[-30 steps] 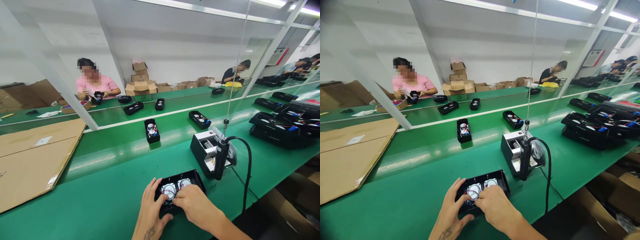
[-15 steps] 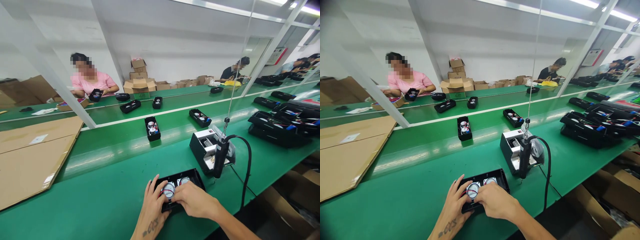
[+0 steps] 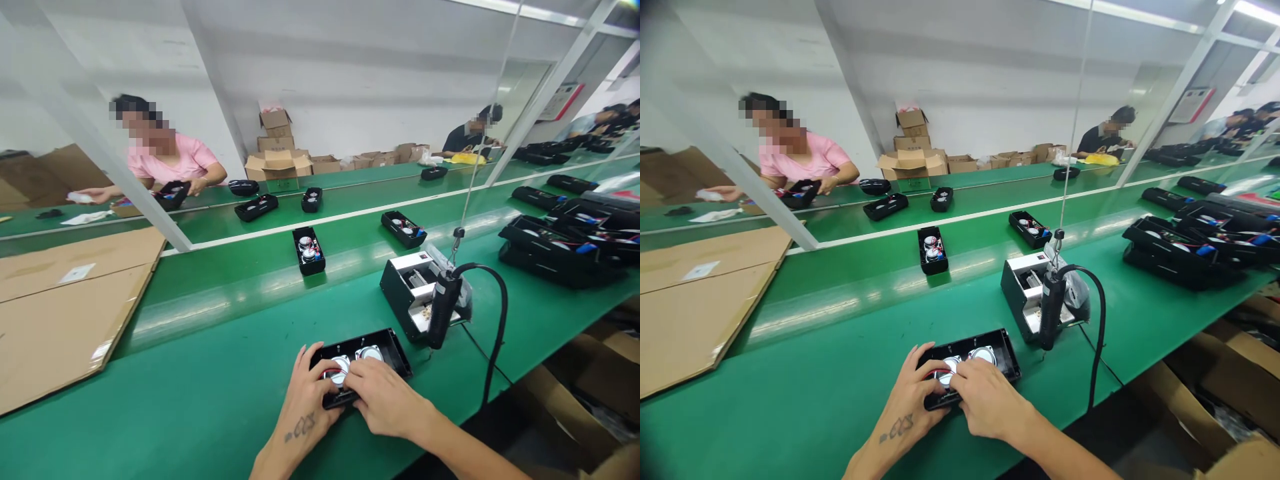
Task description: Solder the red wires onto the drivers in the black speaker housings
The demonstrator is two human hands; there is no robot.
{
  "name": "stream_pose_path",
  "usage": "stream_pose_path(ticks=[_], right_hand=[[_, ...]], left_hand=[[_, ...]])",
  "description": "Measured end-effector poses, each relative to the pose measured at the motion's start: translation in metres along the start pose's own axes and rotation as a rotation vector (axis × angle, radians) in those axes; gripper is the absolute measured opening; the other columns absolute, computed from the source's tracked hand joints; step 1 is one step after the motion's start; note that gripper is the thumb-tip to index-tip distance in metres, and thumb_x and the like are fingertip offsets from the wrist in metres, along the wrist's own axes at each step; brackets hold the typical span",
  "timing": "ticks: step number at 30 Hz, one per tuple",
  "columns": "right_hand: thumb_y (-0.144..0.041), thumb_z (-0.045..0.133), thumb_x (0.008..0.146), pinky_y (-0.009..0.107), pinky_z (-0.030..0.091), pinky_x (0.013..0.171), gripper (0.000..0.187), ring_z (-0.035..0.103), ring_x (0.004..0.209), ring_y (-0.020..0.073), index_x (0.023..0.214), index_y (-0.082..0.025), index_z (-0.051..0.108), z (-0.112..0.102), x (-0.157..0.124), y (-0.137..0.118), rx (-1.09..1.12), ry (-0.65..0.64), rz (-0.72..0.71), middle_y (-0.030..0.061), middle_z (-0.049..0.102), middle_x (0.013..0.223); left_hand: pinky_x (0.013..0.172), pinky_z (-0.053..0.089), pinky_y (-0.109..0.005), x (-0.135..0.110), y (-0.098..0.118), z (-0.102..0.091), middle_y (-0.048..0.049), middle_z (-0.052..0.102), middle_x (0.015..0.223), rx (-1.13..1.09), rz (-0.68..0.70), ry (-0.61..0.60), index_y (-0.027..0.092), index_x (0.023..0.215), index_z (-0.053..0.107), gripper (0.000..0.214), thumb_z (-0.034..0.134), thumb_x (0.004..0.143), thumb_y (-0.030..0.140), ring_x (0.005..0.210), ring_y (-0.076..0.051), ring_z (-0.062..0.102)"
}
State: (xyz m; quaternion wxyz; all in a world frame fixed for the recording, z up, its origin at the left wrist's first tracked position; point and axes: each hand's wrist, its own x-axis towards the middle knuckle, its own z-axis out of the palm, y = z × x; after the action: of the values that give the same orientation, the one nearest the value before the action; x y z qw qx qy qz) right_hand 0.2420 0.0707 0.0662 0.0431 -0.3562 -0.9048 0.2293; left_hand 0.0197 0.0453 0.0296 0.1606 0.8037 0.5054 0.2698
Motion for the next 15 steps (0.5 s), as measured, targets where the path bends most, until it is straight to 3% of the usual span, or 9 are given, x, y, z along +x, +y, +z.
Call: stream_pose_path(ticks=[8,15], right_hand=[[-0.025,0.071,0.094,0.043,0.051,0.092,0.023,0.071,0.109,0.0298,0.116,-0.020,0.075,-0.008,0.011,0.000,-0.079,-0.005,0.020,0.0088,0.074,0.119],[-0.027,0.073,0.093,0.040,0.046,0.083,0.021,0.071,0.101,0.0254,0.114,-0.023,0.076,0.006,0.008,0.009,-0.079,0.026,0.007,0.0053,0.076,0.113]], left_hand=[[0.123,0.042,-0.070,0.018,0.008,-0.021,0.0020,0.081,0.124,-0.024,-0.081,-0.155,0.027,0.072,0.076,0.026,0.093,0.063,0.010,0.150,-0.044,0.050],[0.125,0.038,-0.072,0.004,0.001,-0.005,0.0017,0.081,0.125,-0.011,0.008,-0.030,0.027,0.077,0.075,0.023,0.094,0.070,0.016,0.150,-0.042,0.051]])
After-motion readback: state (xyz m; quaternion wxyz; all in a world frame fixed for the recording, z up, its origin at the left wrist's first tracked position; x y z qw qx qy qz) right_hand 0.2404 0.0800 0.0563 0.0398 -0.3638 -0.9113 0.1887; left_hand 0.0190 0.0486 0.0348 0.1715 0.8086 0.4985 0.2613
